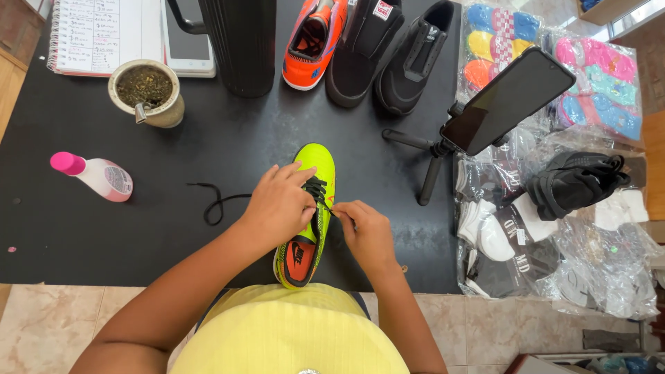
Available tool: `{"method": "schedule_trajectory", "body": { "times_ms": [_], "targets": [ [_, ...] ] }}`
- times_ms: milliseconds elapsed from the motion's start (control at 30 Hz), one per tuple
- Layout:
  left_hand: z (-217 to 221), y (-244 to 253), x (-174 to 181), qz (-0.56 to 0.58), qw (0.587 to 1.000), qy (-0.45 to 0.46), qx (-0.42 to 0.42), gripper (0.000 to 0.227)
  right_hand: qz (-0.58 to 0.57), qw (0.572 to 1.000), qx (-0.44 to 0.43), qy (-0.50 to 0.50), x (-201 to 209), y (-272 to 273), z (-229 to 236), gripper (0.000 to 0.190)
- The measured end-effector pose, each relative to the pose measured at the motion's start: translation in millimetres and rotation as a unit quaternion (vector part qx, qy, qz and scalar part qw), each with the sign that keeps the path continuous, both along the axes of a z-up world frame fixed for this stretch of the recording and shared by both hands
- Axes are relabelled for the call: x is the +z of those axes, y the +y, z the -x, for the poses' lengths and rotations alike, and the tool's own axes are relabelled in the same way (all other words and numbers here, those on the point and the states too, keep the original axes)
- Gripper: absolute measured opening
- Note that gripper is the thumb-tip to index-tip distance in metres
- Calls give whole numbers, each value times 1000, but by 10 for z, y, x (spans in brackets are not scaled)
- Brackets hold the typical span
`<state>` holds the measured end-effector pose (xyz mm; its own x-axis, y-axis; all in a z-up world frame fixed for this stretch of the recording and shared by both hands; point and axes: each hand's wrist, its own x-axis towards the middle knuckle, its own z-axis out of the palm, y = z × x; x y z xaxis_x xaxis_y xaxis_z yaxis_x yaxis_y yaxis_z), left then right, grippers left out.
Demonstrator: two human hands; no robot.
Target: Lacing a bright yellow soccer cleat on a retail counter.
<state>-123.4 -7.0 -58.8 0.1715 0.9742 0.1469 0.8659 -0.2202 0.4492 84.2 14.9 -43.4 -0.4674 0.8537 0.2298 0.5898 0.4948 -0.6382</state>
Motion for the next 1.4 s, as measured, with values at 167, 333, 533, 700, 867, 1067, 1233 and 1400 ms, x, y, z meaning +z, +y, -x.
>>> {"method": "schedule_trajectory", "body": {
  "times_ms": [167,333,533,700,867,1067,1233,1400],
  "targets": [
    [-29,55,-43,63,998,3,19,8,-54,993,32,-103,-8,46,-31,10],
    [-17,58,-99,95,995,-35,24,11,-96,982,53,-155,-39,125,-37,11],
    [-3,51,-105,109,992,-49,29,13,-160,953,97,-238,6,211,-43,13],
    [-6,56,-178,114,991,-59,36,13,-189,929,123,-294,109,215,-19,12],
    [-12,-2,-4,92,993,-67,43,12,-80,962,149,-216,222,322,18,8],
    [-17,-13,-121,81,993,-79,44,12,214,974,63,36,-66,411,-4,3],
    [-25,-37,-69,77,991,-97,50,10,311,927,-30,209,-508,231,19,5],
    [-46,-32,-83,71,992,-98,46,10,190,945,-67,259,-451,11,106,5]
  ]
}}
